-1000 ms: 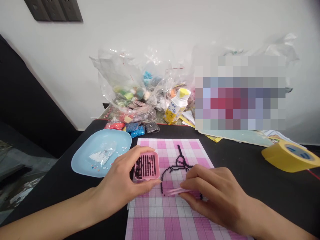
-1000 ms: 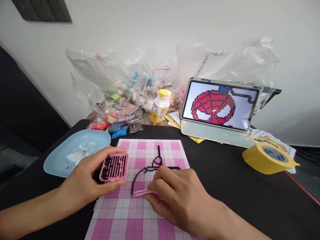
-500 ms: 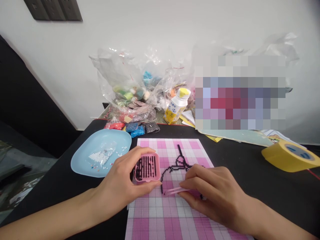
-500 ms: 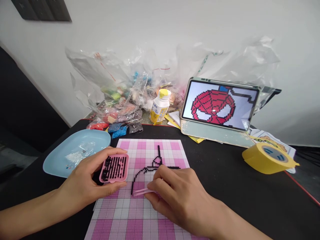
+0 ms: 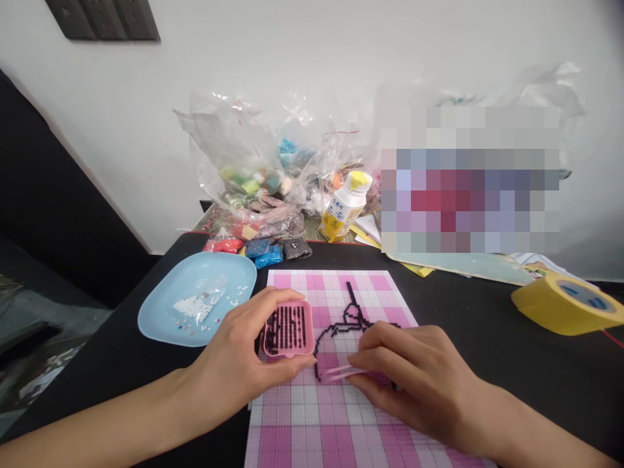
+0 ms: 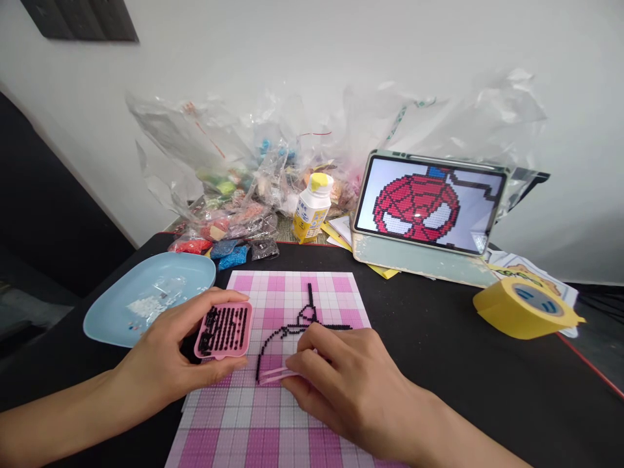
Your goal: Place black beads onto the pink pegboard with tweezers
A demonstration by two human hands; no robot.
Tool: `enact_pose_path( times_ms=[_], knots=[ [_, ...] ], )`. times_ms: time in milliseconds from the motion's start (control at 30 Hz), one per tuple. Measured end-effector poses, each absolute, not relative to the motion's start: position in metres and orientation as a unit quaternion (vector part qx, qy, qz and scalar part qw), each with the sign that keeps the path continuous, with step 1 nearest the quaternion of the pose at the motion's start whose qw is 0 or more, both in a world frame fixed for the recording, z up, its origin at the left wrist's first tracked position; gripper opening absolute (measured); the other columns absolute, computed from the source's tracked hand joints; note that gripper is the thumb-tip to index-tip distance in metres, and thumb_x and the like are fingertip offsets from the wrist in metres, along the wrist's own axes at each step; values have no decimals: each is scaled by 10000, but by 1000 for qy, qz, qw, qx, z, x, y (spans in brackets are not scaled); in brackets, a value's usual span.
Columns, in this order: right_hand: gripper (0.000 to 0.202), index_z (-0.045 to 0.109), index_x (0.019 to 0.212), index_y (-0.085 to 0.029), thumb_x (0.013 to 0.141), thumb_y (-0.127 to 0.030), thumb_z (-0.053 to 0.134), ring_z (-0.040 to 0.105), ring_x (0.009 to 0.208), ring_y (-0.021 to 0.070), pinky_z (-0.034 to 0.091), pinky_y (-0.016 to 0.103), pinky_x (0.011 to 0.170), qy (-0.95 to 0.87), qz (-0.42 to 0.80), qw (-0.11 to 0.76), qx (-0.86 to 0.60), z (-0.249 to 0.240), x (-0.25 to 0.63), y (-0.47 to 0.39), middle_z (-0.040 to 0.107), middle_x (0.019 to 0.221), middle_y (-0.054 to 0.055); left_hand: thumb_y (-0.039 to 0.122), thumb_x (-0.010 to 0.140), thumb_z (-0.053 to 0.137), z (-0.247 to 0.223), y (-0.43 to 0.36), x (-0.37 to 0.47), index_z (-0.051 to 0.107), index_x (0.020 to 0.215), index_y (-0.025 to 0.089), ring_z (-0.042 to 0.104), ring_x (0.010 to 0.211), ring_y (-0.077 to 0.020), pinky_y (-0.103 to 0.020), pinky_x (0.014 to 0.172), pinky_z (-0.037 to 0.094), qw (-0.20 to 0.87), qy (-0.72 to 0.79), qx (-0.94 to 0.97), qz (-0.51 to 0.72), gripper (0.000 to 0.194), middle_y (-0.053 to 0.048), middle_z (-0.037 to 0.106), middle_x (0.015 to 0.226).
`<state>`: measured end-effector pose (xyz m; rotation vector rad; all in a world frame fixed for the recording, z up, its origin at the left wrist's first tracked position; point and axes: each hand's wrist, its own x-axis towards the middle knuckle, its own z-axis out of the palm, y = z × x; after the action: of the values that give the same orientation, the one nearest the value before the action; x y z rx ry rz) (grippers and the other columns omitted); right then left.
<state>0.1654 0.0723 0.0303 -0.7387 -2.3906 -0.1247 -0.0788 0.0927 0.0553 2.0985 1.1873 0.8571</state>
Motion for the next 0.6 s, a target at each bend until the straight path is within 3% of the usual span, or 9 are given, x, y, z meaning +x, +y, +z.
enact_pose_path(
  times_ms=[600],
  knots=[
    [61,569,969,-172,962,-225,541,567,579,94,380,234,469,-906,-52,313,-280,29,166,72,619,797,3,249,757,727,56,92,-79,584,1090,264,604,841,-174,-310,821,479,299,444,785,313,362,38,634,966]
  ],
)
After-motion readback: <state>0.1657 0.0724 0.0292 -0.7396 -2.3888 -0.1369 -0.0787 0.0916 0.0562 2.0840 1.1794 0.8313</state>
